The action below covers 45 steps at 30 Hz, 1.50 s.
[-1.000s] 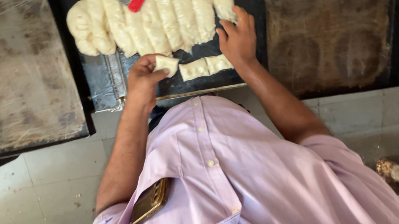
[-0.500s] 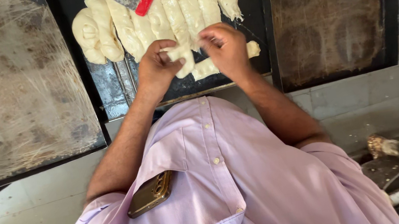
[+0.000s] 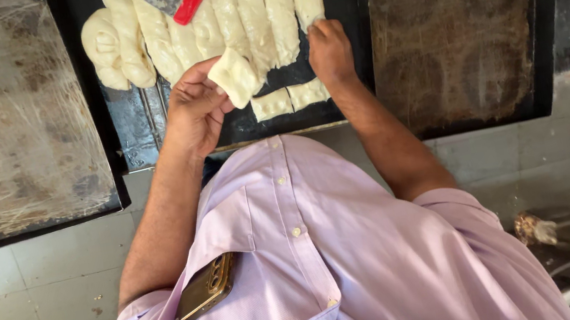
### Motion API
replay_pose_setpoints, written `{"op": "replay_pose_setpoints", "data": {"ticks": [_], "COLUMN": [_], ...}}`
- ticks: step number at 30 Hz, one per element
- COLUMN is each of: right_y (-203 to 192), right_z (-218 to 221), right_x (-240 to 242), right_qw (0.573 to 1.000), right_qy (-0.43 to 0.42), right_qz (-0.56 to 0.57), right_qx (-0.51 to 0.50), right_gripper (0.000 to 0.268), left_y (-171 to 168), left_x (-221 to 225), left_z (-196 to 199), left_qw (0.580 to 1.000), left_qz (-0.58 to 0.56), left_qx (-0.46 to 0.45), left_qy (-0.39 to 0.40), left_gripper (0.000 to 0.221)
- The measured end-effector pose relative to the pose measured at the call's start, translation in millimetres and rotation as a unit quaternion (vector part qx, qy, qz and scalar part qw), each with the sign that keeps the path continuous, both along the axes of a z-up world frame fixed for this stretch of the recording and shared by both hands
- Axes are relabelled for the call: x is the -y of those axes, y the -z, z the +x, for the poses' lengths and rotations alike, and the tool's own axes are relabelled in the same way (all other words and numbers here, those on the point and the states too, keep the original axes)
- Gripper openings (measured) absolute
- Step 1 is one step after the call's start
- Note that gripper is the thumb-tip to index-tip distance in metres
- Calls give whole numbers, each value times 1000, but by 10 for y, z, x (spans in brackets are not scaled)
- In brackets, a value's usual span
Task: The person prepares dough by cutting a large slab into smaller portions with a scraper, shaping the portions into rolls by hand, and arranging them on baking trays.
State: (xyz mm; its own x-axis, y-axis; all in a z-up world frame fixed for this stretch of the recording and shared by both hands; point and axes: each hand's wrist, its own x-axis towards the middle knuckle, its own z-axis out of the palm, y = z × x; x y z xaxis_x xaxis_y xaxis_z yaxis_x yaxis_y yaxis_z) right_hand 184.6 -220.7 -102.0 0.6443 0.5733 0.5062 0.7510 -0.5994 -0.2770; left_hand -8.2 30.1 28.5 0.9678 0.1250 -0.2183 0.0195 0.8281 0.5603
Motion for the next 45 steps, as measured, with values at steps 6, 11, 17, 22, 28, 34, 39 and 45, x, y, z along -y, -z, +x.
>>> {"op": "replay_pose_setpoints", "data": {"ticks": [6, 11, 17, 22, 28, 34, 39, 45], "right_y": [79, 51, -498, -1307, -1540, -1438, -1696, -1649], "right_z": [98, 77, -210, -981, -1139, -928, -1085, -1012], "right_x": [-13, -68, -12, -427, -907, -634, -464, -370], "right_qw": [988, 975, 823, 689, 923, 898, 959, 957], "right_qy": [76, 126, 58, -70, -47, -71, -262, -195], "right_qz": [-92, -92, 31, 345, 218, 175, 103, 181], "right_qx": [-101, -157, -565, -634, -313, -397, -30, -118], "right_gripper": [3, 15, 37, 21, 38, 22, 40, 27], "left_y": [105, 462, 566, 420, 265, -105, -26, -45], "left_x": [242, 285, 97, -69, -54, 114, 279, 376], "left_z": [132, 145, 159, 172, 208, 131, 199, 213], "left_qw": [988, 936, 928, 904, 942, 900, 913, 933], "left_qz": [121, 315, 346, 395, 329, 424, 372, 306], "left_qx": [-96, -152, -135, -164, -58, -83, -170, -176], "left_qy": [-18, -35, -38, 4, 35, 52, 17, 65], "left_gripper": [46, 52, 44, 37, 35, 46, 34, 29]}}
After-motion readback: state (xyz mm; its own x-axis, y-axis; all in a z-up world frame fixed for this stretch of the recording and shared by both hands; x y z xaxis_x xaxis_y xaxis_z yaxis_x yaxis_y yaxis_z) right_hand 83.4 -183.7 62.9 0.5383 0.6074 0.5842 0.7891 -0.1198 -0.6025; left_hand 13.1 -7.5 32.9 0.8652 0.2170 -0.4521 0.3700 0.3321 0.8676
